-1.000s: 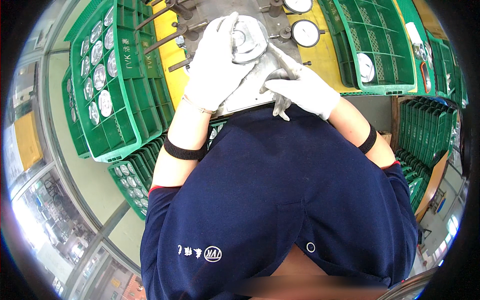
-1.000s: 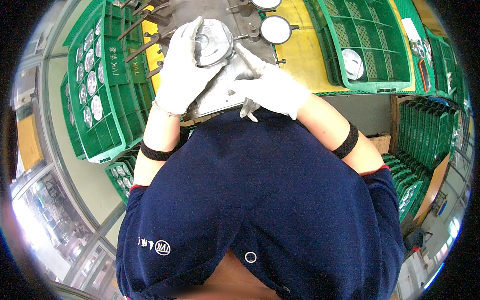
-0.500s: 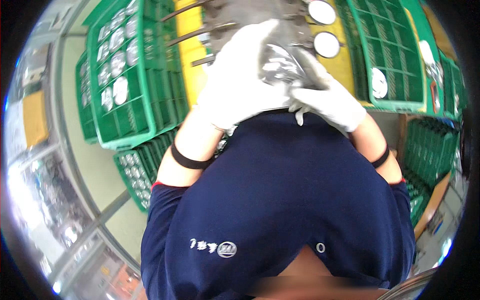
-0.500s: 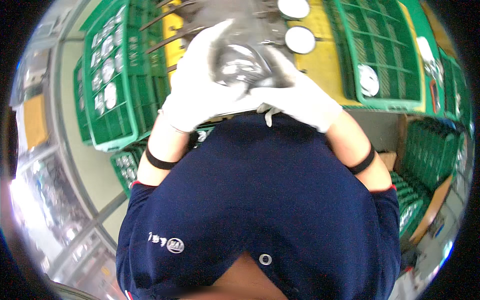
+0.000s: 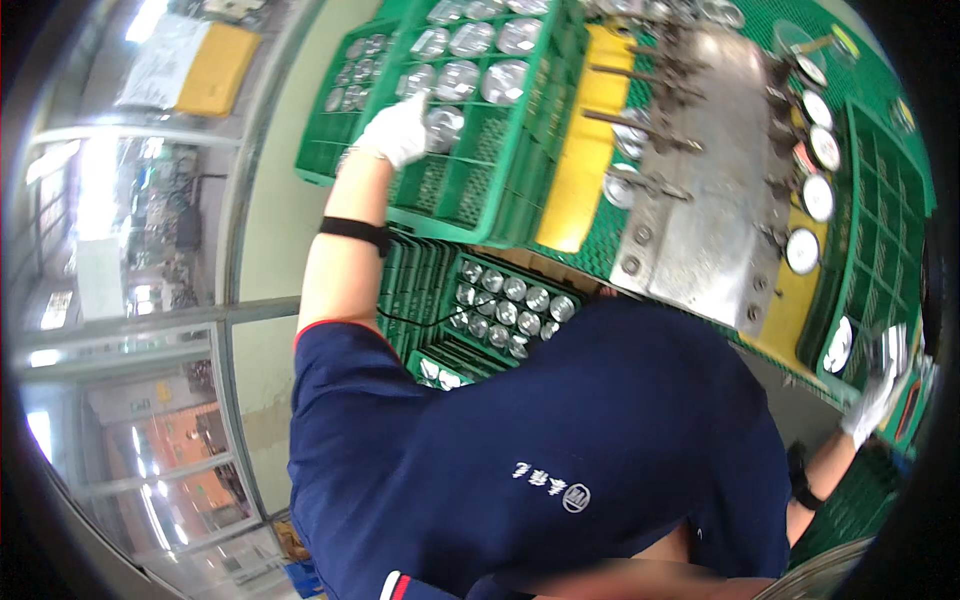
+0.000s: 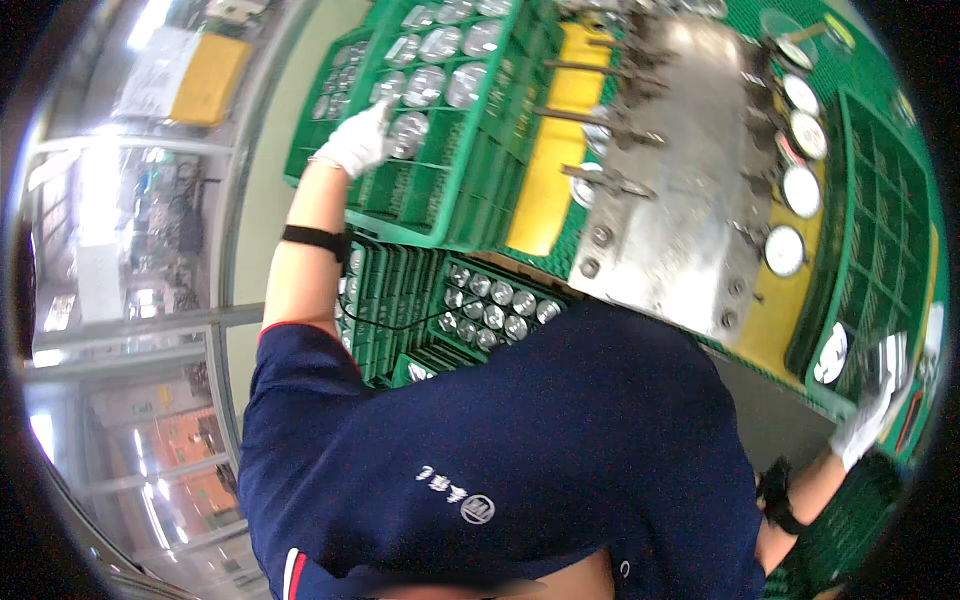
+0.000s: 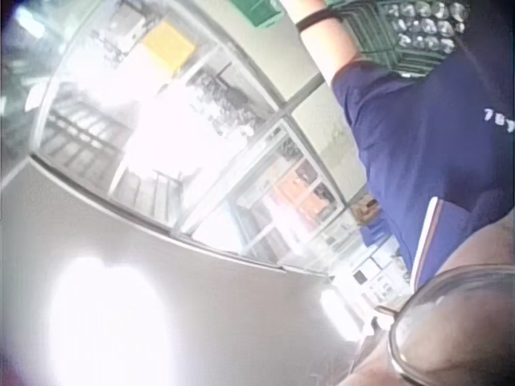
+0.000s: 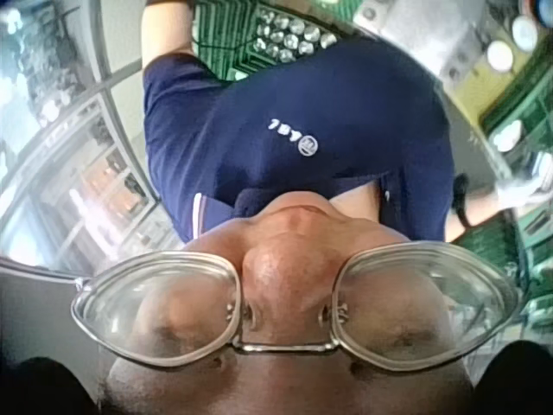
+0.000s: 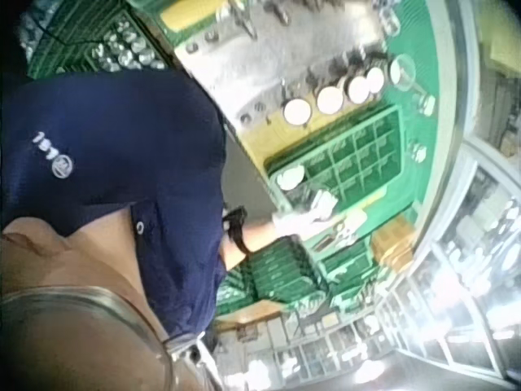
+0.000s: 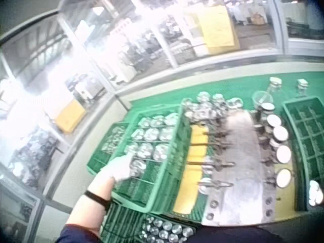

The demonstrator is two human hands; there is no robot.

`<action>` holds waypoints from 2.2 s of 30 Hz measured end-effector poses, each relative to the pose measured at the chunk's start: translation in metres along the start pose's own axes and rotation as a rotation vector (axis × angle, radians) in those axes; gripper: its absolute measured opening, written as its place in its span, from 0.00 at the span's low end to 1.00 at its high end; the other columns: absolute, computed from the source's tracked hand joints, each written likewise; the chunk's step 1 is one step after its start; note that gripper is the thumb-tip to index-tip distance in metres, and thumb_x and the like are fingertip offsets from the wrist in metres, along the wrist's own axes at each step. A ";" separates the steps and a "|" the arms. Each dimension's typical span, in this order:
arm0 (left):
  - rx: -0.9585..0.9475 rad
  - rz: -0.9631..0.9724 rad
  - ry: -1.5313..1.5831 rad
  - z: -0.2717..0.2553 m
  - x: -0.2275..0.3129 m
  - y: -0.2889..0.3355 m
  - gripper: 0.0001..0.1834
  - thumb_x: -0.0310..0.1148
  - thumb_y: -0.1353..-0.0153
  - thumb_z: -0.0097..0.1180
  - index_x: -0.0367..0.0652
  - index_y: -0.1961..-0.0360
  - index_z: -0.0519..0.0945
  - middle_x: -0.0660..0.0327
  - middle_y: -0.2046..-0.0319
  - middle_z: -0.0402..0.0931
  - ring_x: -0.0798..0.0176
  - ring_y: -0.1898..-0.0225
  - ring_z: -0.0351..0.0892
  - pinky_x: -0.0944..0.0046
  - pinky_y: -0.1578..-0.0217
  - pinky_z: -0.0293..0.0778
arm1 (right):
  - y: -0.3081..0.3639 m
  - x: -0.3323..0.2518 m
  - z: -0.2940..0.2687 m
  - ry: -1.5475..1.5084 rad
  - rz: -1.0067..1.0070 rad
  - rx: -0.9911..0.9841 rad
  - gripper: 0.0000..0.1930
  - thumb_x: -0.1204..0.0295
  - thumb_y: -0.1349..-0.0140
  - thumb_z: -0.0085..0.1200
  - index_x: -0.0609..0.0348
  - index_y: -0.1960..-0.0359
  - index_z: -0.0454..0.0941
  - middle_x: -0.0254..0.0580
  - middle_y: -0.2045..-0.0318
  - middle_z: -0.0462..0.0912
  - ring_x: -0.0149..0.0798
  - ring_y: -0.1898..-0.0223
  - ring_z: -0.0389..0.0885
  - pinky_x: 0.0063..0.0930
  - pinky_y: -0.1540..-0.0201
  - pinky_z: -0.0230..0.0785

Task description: Inspecting metal engine pistons using a dial gauge fixture and sorting them into plastic crates.

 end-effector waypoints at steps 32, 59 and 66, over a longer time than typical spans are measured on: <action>0.049 -0.092 1.773 -0.021 0.123 0.108 0.28 0.34 0.46 0.66 0.41 0.44 0.72 0.58 0.52 0.78 0.58 0.47 0.77 0.58 0.46 0.75 | -0.085 0.093 -0.037 1.612 -0.747 -0.548 0.21 0.75 0.36 0.49 0.51 0.40 0.76 0.50 0.32 0.68 0.57 0.38 0.70 0.42 0.34 0.65; 0.309 0.722 0.504 0.022 0.368 0.052 0.46 0.39 0.56 0.75 0.38 0.35 0.68 0.48 0.40 0.71 0.44 0.41 0.72 0.54 0.40 0.70 | 0.147 -0.033 0.215 -0.192 0.691 -1.113 0.46 0.69 0.33 0.57 0.54 0.23 0.36 0.51 0.50 0.79 0.35 0.74 0.83 0.27 0.74 0.81; 0.264 0.767 0.670 0.029 0.368 0.031 0.42 0.34 0.51 0.68 0.37 0.34 0.66 0.44 0.39 0.67 0.41 0.40 0.70 0.52 0.40 0.70 | 0.150 -0.020 0.218 -0.211 0.613 -1.063 0.46 0.72 0.33 0.55 0.50 0.22 0.34 0.53 0.52 0.81 0.35 0.76 0.83 0.26 0.76 0.79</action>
Point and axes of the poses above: each hand's wrist, its own y-axis away from the middle knuckle, its own z-axis out of the palm, x = y × z, the point moved 5 cm from there along -y, towards the middle knuckle
